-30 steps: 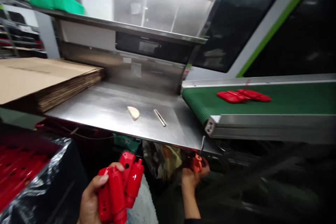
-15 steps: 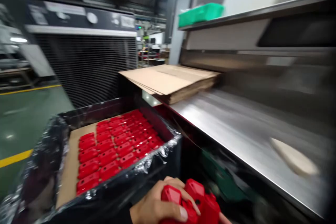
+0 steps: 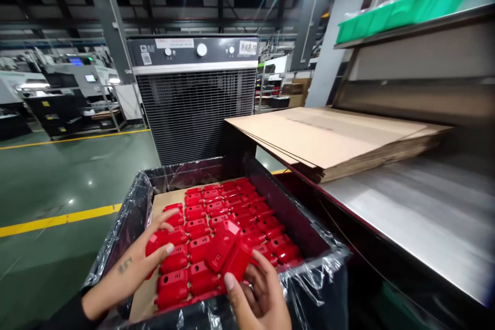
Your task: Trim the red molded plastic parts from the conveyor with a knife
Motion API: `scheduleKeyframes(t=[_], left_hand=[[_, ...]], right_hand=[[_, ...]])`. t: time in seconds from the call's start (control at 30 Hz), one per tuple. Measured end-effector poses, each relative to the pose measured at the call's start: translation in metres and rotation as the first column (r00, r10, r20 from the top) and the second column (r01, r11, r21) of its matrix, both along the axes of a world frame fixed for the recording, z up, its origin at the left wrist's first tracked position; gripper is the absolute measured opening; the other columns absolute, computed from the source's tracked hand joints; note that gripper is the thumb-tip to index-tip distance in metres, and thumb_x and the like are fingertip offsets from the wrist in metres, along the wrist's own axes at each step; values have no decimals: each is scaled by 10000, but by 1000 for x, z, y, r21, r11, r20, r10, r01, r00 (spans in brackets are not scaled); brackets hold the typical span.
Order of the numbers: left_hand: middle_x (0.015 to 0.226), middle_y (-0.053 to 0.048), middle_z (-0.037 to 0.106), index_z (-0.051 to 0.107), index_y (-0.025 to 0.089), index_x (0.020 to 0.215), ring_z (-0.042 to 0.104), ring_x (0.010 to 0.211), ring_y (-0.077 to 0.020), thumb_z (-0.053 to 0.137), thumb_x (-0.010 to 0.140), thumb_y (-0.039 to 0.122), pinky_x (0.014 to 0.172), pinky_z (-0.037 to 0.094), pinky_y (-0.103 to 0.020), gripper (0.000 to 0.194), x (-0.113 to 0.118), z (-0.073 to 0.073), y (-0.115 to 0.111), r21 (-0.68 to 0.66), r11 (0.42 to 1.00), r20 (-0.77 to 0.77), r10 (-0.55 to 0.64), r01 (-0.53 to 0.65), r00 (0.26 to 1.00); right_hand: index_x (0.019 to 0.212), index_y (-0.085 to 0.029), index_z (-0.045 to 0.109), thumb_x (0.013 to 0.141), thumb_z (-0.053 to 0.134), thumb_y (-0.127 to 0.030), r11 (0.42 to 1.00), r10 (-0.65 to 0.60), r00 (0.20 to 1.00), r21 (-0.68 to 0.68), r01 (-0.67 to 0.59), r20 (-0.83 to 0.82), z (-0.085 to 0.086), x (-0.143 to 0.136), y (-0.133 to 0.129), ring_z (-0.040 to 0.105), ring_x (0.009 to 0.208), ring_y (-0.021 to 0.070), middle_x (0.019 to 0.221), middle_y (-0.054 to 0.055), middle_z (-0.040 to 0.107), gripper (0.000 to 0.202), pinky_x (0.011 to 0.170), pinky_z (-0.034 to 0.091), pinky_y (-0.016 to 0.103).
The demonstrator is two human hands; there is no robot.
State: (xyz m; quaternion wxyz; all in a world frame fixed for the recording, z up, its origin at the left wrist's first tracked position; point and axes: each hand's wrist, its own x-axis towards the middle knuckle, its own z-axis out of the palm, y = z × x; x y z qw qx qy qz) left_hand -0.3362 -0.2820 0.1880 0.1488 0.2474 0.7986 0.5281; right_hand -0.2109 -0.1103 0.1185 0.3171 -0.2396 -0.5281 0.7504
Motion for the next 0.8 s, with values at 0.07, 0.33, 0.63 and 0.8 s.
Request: scheduleKeyframes(t=[0.07, 0.33, 0.63, 0.8], left_hand=[[1332, -47, 529, 540, 338, 1262, 460, 1255, -262, 595, 853, 414, 1123, 261, -454, 420, -3, -12, 3, -127, 990, -111, -69, 55, 991], [1326, -101, 579, 581, 248, 1233, 460, 1279, -336, 722, 731, 442, 1105, 296, -458, 557, 15, -43, 35, 112, 986, 98, 116, -127, 988], [1272, -176, 617, 371, 205, 1414, 578, 1163, -345, 798, 646, 419, 993, 440, -482, 904, 25, -53, 36, 354, 929, 417, -53, -109, 907], [1409, -99, 514, 421, 239, 1404, 451, 1297, -305, 743, 710, 449, 1100, 329, -404, 793, -36, -27, 24, -159, 987, -220, -9, -27, 976]], right_hand=[[1223, -220, 498, 794, 636, -433, 957, -17, 1000, 290, 13, 12, -9, -5, 5, 679, 897, 215, 1032, 82, 689, 498, 711, 551, 266], [1263, -291, 542, 891, 536, -286, 581, -95, 990, 802, 137, -100, -19, -32, -15, 585, 917, 228, 1027, 54, 662, 373, 842, 458, 374], [1190, -275, 554, 891, 426, -159, 557, -7, 990, 822, 120, -139, -22, -36, -29, 576, 930, 208, 982, 38, 634, 345, 877, 467, 385], [1173, -290, 608, 877, 460, -126, 594, -121, 991, 795, 124, -63, -22, -12, -17, 605, 1022, 213, 1231, 95, 532, 369, 804, 527, 324]])
